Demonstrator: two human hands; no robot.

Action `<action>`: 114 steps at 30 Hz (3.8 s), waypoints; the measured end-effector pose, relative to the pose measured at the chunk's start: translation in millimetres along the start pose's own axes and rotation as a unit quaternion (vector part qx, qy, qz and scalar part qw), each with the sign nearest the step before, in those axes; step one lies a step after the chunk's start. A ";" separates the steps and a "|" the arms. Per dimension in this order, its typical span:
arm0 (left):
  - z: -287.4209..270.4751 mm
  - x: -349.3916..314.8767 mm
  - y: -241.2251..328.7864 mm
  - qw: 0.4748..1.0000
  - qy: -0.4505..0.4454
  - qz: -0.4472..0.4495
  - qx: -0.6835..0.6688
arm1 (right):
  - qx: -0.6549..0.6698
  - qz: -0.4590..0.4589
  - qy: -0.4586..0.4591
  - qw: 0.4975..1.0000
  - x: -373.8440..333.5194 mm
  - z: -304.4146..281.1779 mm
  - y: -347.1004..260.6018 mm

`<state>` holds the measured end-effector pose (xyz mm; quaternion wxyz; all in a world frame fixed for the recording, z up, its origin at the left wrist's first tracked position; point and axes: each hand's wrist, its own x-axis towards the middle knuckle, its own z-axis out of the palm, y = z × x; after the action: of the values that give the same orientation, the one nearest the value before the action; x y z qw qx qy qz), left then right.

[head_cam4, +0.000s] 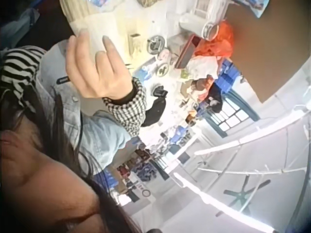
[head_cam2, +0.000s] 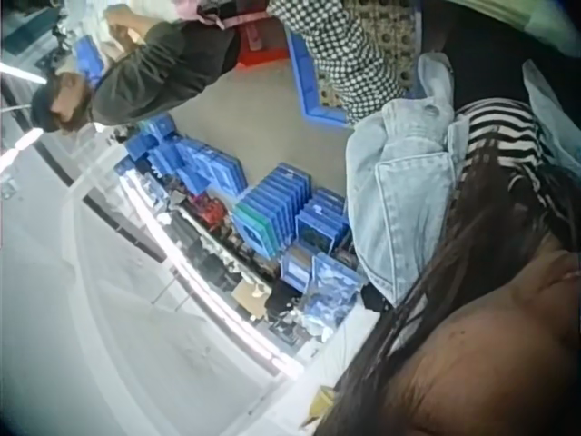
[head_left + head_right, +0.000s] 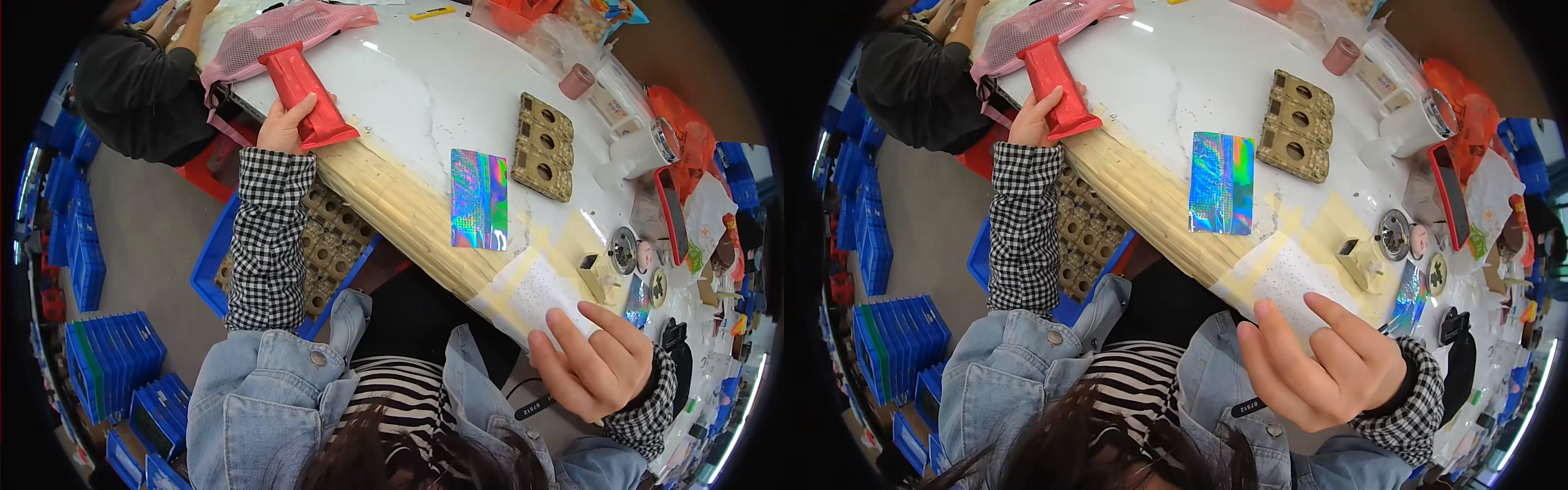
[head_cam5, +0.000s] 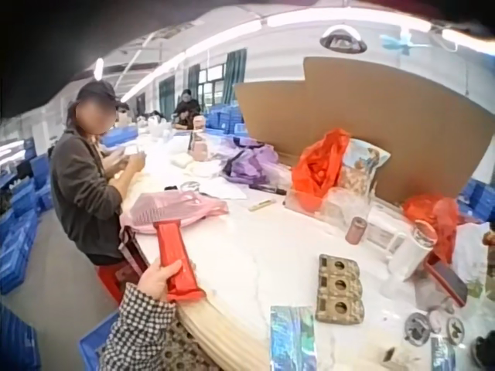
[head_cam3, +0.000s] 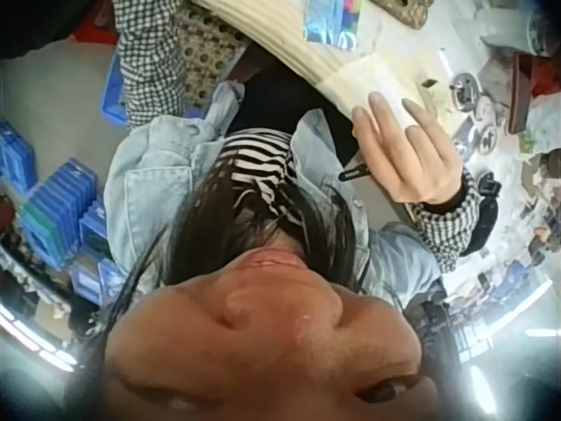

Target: Using tweezers to pick and place small components from a holographic sheet on a workbench.

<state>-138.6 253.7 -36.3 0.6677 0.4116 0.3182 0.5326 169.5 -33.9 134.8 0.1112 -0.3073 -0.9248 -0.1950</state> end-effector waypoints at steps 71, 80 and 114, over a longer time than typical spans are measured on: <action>31.6 -36.2 12.3 0.445 -0.174 0.534 0.698 | 0.035 0.153 -0.073 0.985 -29.3 -0.9 -30.1; 48.6 -36.8 4.2 0.437 -0.150 0.590 0.662 | 0.048 0.135 -0.078 0.987 -18.2 3.8 -32.7; 95.6 -58.8 -25.2 0.815 -0.082 0.338 0.464 | 0.026 0.261 -0.026 0.965 -26.6 -6.2 -24.4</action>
<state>-58.3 174.1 -15.6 0.1990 0.7964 0.3125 0.4779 176.1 -68.5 124.5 0.1420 -0.5401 -0.8198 -0.1271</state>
